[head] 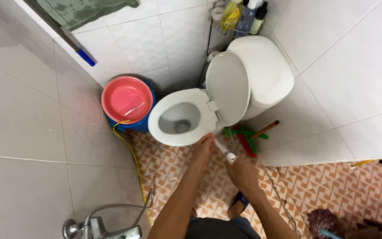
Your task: The person scrubs the inside of a toilet tank and the tank lid using a sponge, then rinses the tank, the lid, and the toilet bowl with a handheld sprayer before replacing the lid and washing their hands at a faucet.
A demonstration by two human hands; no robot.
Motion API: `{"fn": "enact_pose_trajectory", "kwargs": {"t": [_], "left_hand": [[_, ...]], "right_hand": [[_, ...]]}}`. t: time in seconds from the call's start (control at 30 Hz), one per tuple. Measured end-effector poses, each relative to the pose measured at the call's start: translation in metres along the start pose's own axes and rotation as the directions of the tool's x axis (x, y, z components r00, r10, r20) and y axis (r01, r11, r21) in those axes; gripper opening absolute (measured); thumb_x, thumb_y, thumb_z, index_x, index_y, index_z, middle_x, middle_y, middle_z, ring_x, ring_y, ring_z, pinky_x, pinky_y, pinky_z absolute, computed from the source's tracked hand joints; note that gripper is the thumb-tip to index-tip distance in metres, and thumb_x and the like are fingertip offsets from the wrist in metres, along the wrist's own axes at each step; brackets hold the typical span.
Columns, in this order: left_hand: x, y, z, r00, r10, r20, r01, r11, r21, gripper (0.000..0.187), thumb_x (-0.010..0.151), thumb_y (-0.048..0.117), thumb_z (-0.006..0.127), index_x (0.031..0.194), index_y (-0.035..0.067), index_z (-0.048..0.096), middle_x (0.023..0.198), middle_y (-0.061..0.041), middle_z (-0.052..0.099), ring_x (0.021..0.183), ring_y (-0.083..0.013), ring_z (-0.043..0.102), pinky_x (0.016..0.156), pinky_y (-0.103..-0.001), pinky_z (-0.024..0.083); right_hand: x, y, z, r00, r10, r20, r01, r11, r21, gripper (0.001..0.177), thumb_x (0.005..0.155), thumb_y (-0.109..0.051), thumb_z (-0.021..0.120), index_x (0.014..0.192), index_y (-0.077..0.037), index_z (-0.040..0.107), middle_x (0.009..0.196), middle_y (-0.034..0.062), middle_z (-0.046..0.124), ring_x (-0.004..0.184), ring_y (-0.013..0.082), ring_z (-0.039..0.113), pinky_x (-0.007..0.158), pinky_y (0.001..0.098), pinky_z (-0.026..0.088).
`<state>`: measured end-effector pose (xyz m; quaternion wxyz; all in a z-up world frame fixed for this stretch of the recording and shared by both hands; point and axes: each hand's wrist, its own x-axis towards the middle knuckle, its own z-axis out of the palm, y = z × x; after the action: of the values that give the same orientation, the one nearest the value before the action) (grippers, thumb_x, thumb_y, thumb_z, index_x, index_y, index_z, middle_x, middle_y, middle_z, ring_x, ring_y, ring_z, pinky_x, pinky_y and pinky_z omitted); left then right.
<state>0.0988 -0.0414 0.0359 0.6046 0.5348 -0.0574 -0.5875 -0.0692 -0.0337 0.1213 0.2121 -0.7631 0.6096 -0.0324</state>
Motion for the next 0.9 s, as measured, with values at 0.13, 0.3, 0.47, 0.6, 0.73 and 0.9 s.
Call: {"fn": "enact_pose_trajectory", "kwargs": {"t": [0.13,0.3,0.47,0.6,0.73,0.9], "left_hand": [[0.002,-0.012,-0.033,1.0,0.007,-0.002,-0.006,0.965,0.263,0.04,0.093,0.016,0.064,0.13,0.004,0.069,0.095,0.0,0.065,0.073,-0.0097,0.053,0.059,-0.024,0.044],[0.001,-0.017,-0.098,0.979,-0.131,-0.155,0.173,0.94,0.295,0.034,0.096,0.023,0.061,0.126,0.01,0.067,0.086,0.004,0.061,0.07,-0.0071,0.055,0.057,-0.026,0.047],[0.031,-0.064,-0.176,0.974,-0.034,-0.224,0.054,0.995,0.084,0.03,0.099,0.021,0.064,0.122,0.001,0.067,0.081,0.001,0.058,0.068,-0.0105,0.051,0.055,-0.027,0.041],[0.023,-0.059,-0.204,0.928,-0.064,-0.367,0.11,0.988,0.106,0.033,0.096,0.021,0.062,0.126,0.007,0.069,0.089,0.0,0.065,0.075,-0.0101,0.059,0.061,-0.027,0.048],[0.007,-0.04,-0.206,0.909,-0.073,-0.41,0.082,0.997,0.004,0.038,0.097,0.019,0.063,0.133,0.009,0.066,0.102,-0.003,0.066,0.085,-0.0116,0.061,0.07,-0.027,0.05],[-0.006,-0.036,-0.199,0.886,-0.084,-0.457,0.092,0.996,-0.003,0.039,0.096,0.021,0.064,0.133,0.01,0.066,0.105,-0.002,0.068,0.09,-0.0123,0.064,0.076,-0.027,0.054]], "right_hand": [[-0.006,-0.025,0.023,0.994,0.006,0.109,-0.014,0.997,0.071,0.041,0.089,-0.043,0.067,0.099,-0.003,0.067,0.086,0.0215,0.076,0.073,0.0381,0.074,0.06,0.0504,0.057],[0.007,-0.006,0.024,0.97,0.229,0.082,-0.212,0.962,-0.172,0.045,0.097,-0.049,0.064,0.1,-0.004,0.068,0.088,0.0163,0.077,0.071,0.0277,0.075,0.063,0.0454,0.06],[0.003,-0.039,0.055,0.967,0.11,0.228,-0.066,0.979,-0.195,0.041,0.093,-0.046,0.065,0.103,-0.007,0.069,0.089,0.0143,0.076,0.073,0.0289,0.075,0.065,0.0456,0.06],[0.012,-0.1,0.074,0.917,-0.031,0.398,0.065,0.995,-0.072,0.043,0.096,-0.048,0.062,0.103,-0.006,0.07,0.089,0.0161,0.075,0.077,0.0305,0.076,0.069,0.0466,0.062],[0.052,-0.133,0.065,0.937,-0.292,0.192,0.309,0.949,-0.063,0.047,0.097,-0.049,0.062,0.097,-0.002,0.069,0.083,0.0197,0.073,0.076,0.0333,0.072,0.068,0.0457,0.059],[0.115,-0.123,0.021,0.985,-0.137,0.103,0.156,0.966,-0.207,0.051,0.104,-0.05,0.05,0.106,0.0,0.061,0.076,0.0175,0.073,0.07,0.0328,0.074,0.06,0.0437,0.06]]}}
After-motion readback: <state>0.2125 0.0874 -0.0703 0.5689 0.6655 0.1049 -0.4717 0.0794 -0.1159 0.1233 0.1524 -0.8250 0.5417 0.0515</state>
